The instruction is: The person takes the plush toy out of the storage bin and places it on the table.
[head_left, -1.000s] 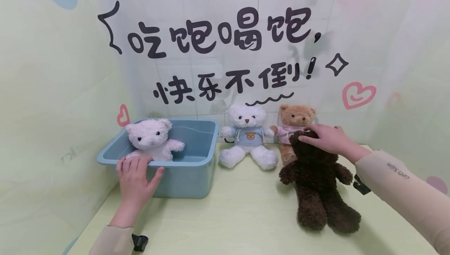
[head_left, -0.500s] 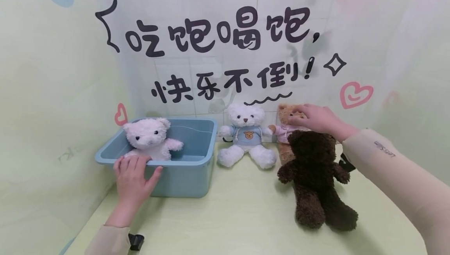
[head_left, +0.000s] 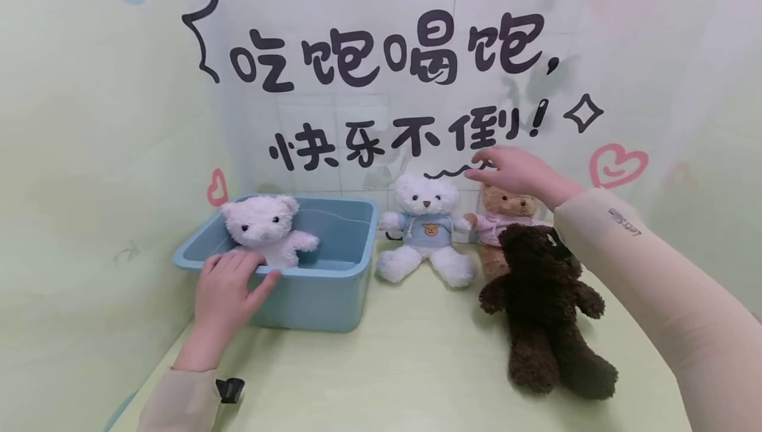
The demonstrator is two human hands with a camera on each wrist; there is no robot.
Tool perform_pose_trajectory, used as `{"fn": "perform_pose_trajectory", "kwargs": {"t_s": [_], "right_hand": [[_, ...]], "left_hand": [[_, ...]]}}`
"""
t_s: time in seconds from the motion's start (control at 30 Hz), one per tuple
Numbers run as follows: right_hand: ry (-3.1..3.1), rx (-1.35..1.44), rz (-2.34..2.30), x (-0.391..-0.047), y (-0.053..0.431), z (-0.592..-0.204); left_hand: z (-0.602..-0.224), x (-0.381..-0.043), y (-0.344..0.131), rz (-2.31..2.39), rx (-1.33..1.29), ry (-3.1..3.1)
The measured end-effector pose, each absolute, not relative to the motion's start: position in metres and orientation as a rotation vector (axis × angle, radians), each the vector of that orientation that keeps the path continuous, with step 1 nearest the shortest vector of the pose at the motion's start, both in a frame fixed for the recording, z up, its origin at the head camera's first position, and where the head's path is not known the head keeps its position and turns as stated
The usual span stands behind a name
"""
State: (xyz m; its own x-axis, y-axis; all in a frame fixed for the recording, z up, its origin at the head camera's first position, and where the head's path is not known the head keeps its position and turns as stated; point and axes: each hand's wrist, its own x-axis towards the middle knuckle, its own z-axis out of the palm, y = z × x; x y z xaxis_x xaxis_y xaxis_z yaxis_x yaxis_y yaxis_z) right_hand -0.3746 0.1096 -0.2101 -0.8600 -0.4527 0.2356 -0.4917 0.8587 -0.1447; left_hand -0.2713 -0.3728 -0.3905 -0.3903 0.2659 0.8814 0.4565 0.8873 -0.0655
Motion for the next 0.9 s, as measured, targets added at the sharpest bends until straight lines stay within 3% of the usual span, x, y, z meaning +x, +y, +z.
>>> {"fn": "perform_pose_trajectory", "kwargs": {"t_s": [0.9], "right_hand": [[-2.757, 0.890, 0.055, -0.375, 0.003, -0.176]], "left_hand": [[-0.386, -0.266, -0.363, -0.104, -0.526, -1.790]]}}
